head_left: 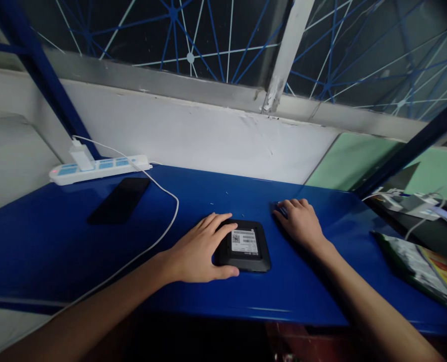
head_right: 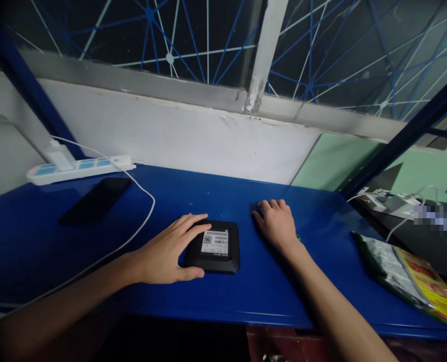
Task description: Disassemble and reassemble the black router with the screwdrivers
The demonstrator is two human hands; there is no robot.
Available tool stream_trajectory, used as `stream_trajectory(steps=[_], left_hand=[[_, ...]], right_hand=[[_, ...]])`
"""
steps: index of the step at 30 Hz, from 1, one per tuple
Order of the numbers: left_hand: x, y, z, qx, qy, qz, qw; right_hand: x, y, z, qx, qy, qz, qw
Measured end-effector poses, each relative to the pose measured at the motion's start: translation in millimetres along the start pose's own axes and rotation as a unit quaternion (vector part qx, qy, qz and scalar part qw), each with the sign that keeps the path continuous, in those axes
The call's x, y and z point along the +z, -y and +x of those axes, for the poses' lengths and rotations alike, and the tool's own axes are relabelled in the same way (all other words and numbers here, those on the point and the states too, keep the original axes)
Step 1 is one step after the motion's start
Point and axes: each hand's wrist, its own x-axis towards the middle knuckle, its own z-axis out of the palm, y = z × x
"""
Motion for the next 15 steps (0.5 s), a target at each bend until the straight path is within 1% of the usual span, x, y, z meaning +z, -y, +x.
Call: stream_trajectory(steps=[5, 9, 12, 14, 15], left_hand=[[0.5, -1, 2, -0.008, -0.003, -0.006, 1.000], [-0.4, -3, 2, -0.011, 0.001, -0.008, 1.000], [0.8, -2, 2, -0.006, -0.006, -0.013, 1.000], [2.1, -1, 2, 0.000, -0.010, -0.011, 1.000], [2.6, 0, 2, 0.003, -0.011, -0.009, 1.000]], right_hand=[[1, 2, -1, -0.016, -0.006, 0.014, 1.000], [-1, 5, 0, -0.025, -0.025, 0.049, 0.998], [-9, 7, 0, -0.029, -0.052, 0.088, 0.994], [-18, 8, 0, -0.021, -0.089, 0.150, 0.984], [-22, 9, 1, -0.013, -0.117, 0.192, 0.974]])
